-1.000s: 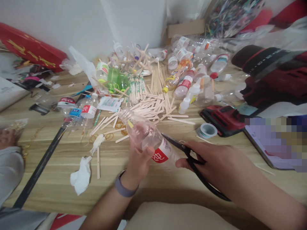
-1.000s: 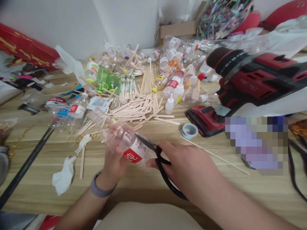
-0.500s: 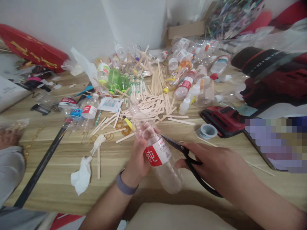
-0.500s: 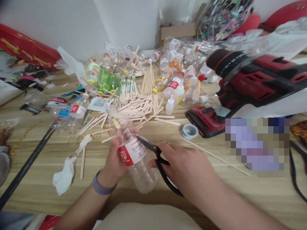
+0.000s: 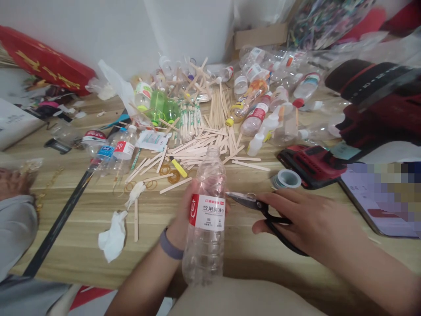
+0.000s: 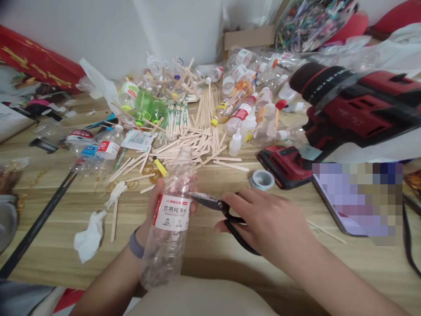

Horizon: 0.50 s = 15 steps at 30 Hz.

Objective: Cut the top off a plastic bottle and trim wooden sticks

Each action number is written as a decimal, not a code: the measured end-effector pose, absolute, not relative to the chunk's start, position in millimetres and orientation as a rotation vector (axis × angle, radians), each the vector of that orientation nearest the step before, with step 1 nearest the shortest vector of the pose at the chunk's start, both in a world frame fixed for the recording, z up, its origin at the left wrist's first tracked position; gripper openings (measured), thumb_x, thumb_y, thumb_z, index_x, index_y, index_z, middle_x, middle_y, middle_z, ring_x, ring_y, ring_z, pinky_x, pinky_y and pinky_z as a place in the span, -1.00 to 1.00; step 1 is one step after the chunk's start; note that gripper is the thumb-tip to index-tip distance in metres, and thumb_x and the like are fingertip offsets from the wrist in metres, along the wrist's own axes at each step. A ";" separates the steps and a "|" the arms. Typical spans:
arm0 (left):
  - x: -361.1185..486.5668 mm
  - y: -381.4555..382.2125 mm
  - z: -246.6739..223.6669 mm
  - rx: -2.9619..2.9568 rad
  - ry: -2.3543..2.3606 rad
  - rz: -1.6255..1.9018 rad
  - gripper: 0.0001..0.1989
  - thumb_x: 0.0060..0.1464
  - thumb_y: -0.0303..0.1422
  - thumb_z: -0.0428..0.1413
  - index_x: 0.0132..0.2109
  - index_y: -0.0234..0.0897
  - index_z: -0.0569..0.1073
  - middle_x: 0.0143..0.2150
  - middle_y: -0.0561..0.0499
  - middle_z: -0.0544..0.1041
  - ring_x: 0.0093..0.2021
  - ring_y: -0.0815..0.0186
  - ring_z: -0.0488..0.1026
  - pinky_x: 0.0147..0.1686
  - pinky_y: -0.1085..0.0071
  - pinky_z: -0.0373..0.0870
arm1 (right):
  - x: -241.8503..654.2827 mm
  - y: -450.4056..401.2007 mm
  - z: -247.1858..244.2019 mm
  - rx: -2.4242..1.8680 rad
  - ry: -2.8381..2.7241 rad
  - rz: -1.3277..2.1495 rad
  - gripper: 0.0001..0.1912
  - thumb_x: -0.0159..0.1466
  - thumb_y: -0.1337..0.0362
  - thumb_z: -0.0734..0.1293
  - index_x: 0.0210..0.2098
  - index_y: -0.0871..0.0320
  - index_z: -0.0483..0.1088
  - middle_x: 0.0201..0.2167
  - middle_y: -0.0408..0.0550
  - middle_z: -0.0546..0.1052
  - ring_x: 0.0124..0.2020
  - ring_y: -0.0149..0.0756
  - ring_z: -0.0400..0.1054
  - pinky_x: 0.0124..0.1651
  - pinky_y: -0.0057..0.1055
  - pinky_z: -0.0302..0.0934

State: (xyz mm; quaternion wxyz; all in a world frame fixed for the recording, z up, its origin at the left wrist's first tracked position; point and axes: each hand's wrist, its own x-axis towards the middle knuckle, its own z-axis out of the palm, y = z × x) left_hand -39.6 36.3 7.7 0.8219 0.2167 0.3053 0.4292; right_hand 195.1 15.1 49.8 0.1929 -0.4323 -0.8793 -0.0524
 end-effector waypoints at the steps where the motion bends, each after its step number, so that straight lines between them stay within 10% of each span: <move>1: -39.2 35.9 8.6 0.455 0.644 0.908 -0.33 0.02 0.20 0.10 0.02 -0.26 0.52 -0.31 -0.07 0.60 -0.49 0.29 0.49 -0.59 0.45 0.36 | 197.2 15.9 51.2 -1.191 -2.488 -0.148 -0.41 0.43 -0.14 0.00 -0.20 0.12 0.47 -0.47 -0.07 0.52 -0.53 -0.21 0.46 -0.50 -0.32 0.14; 15: -36.9 36.0 12.6 0.446 0.620 0.873 -0.43 -0.02 0.10 0.20 -0.01 -0.20 0.56 -0.26 -0.04 0.57 -0.44 0.29 0.50 -0.54 0.43 0.41 | 203.5 27.8 76.6 -1.024 -2.618 -0.252 -0.39 0.47 -0.07 -0.04 -0.26 0.14 0.50 -0.53 -0.06 0.44 -0.49 -0.20 0.40 -0.51 -0.29 0.07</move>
